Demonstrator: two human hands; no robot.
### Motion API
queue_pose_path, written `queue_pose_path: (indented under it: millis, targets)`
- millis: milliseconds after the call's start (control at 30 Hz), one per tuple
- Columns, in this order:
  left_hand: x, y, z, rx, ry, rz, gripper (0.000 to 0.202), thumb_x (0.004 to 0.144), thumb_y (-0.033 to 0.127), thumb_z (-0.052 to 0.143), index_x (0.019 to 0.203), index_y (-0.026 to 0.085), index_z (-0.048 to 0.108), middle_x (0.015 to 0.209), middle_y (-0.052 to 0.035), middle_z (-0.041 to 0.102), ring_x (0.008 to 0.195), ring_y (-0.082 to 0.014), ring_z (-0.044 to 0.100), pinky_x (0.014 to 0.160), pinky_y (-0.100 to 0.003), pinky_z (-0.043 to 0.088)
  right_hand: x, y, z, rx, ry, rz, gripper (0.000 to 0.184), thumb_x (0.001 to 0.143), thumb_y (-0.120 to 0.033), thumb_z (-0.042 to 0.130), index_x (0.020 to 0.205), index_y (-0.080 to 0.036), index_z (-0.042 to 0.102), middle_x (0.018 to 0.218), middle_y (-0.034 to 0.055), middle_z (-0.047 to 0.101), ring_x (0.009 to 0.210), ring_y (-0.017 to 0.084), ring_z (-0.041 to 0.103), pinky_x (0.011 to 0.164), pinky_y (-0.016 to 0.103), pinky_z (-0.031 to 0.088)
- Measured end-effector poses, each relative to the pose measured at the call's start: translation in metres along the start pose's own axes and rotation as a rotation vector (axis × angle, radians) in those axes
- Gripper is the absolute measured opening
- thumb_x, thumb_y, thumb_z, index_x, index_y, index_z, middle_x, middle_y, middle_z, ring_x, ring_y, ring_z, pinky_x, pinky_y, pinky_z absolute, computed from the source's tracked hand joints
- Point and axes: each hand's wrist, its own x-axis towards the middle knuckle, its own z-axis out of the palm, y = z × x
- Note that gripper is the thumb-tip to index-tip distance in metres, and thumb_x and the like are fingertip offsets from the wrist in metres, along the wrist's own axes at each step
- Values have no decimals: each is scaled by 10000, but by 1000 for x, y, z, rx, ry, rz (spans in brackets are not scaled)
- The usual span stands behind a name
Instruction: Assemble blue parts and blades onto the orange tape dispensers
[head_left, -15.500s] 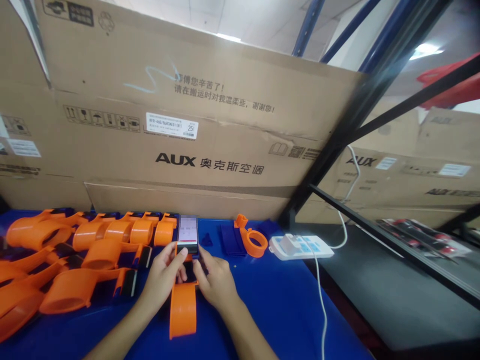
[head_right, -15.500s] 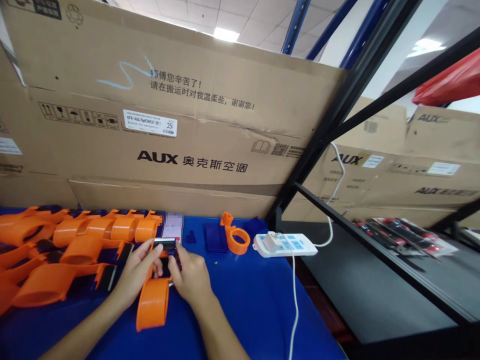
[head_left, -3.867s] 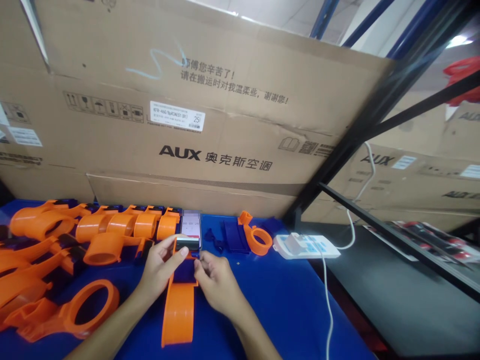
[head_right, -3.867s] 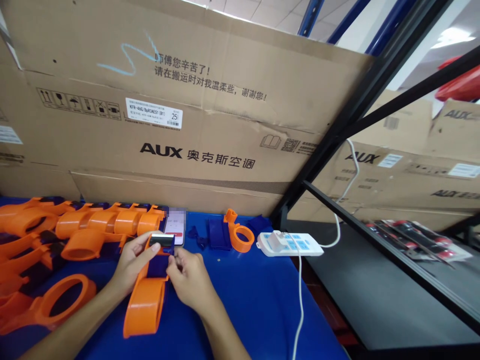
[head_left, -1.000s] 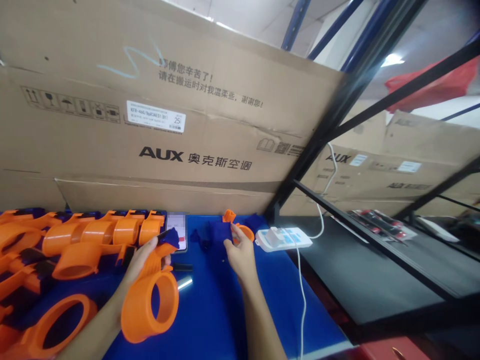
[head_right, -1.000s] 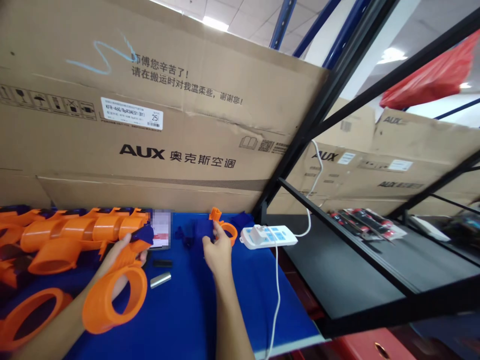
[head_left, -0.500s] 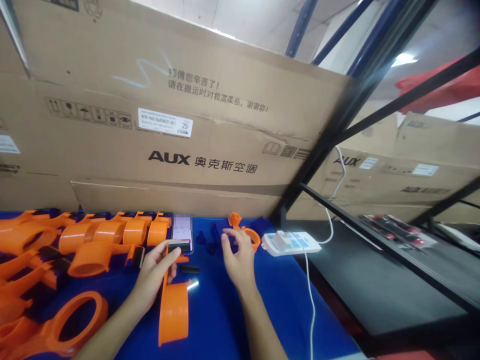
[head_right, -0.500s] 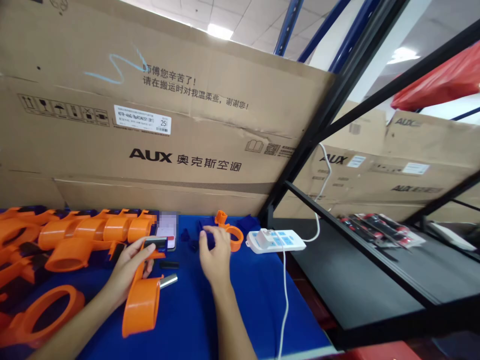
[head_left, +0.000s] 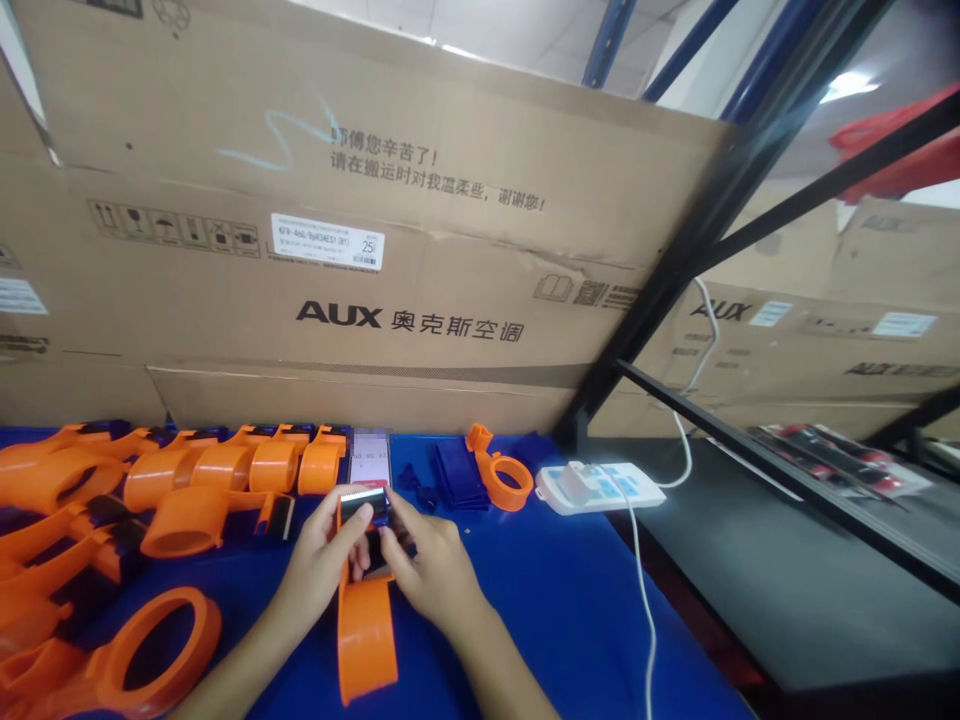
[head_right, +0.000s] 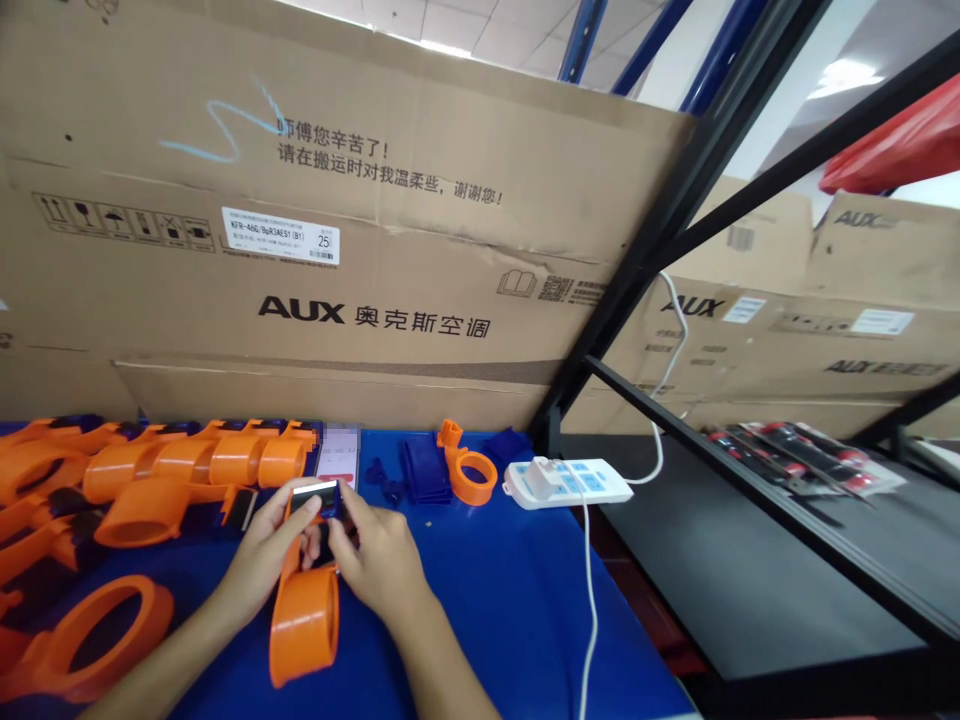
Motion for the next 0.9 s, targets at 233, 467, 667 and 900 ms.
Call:
queue_pose_path:
  millis: [233,467,667,900]
  targets:
    - [-4,7,-1,94,6,19,360,868,514,703,1024,191,671,550,19,607,414,-129,537,432,-226,445,-4,1,6,-134,-9,-30,566,997,-241,440,1555,-149,411,856,92,765,638,200,685,653,299,555]
    - [-4,7,1,48,20,17,329,870,494,709,997,192,678,542,26,601,416,-114,525,433,-210,435,-3,-2,5,-80,15,-20,554,1013,-255,452,1558,-164,415,889,95,774,661,202,704,663,294,563]
    - [0,13,5,-190,105,-112,389,777,483,794,1005,185,693,523,30,603,413,-114,531,415,-199,419,3,1,-3,-25,-72,-52,505,1024,-253,463,1526,-196,467,1151,133,755,935,231,744,826,322,592]
    - [-4,18,8,-312,81,-204,427,729,407,869,1056,181,711,662,3,680,485,-110,584,507,-218,499,1,5,1,-114,-95,-51,568,963,-184,470,1530,-174,438,1106,135,761,874,234,737,768,328,600]
